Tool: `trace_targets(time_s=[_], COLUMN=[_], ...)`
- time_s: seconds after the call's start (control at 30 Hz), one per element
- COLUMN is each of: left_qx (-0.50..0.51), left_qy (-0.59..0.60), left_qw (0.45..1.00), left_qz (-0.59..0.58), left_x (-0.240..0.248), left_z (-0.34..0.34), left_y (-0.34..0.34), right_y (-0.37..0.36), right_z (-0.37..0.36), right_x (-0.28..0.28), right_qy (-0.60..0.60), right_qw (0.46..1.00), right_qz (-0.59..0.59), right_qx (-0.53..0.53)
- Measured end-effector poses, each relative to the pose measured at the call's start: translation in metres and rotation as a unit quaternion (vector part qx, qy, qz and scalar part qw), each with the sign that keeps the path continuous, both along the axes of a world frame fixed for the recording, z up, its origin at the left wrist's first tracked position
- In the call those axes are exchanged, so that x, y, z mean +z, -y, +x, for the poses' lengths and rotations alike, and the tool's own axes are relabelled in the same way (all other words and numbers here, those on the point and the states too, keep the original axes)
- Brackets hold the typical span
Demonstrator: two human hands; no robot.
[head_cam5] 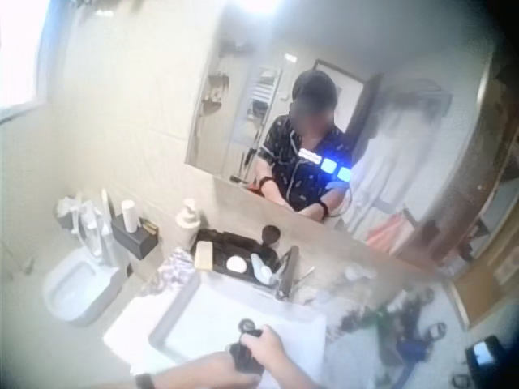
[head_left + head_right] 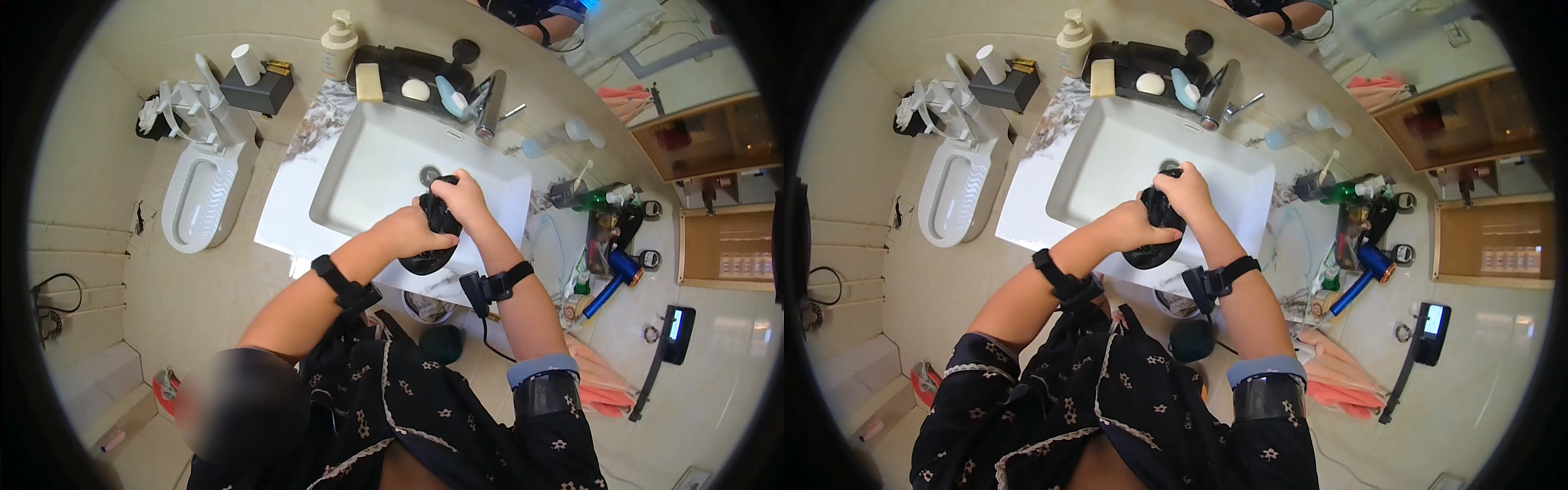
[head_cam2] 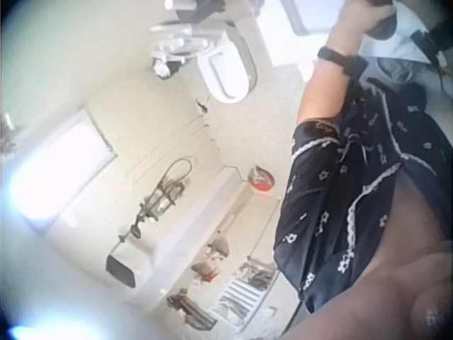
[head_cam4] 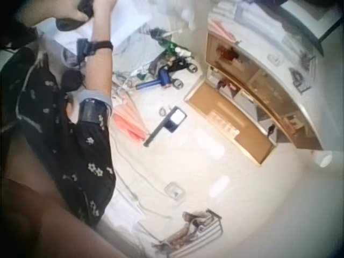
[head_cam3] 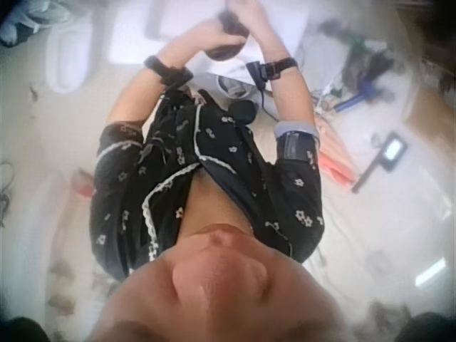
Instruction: The person hangs a black garment on a hanger and places it on a towel rack. They then pick up a light-colored cloth, wring it out, and hang it on a wall hook. Finally, they move a red basin and a white laundry basket, placing the basin inside the basket.
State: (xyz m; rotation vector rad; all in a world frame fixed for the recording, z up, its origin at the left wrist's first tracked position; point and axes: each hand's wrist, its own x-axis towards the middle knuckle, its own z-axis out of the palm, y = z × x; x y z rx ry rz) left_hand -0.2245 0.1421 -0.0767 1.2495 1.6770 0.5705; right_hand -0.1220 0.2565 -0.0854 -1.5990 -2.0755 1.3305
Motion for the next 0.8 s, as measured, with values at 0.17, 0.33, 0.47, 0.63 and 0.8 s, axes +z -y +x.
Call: trace_targets(time_s=[0.17,0.33,0.47,0.63,0.8], left_qx=[-0.032,-0.035,-0.002,0.067,0.097], left_qy=[-0.034,0.07,0.418,0.744,0.863], left_qw=[0.998,0.997,0.904,0.628,0.438], left_qz=[-0.047,-0.015,-0.091,-0.216,-0.231], left_x=[-0.032,-0.024,-0.021,-0.015,-0.039], left_z=[-0.007,-0.023,-0.036,-0.044,-0.03], left_y=[-0.02,-0.026,-0.038,-0.024,-0.015], right_y=[-0.004,-0.017,-0.022,-0.014,0.02], right_z=[-0.023,-0.005,0.015,0.034,0.004], right_x=[-0.025,-0.015,0.028,0.023,0.008], right_qy=[0.16,0.064,-0.236,-0.487,-0.586], right_qw=[0.985,0.997,0.918,0.77,0.675], right_qz=[0.057,-0.019,-0.285,-0.407,-0.448], right_qx=[-0.001,-0.032,-0.139,-0.068,0.008])
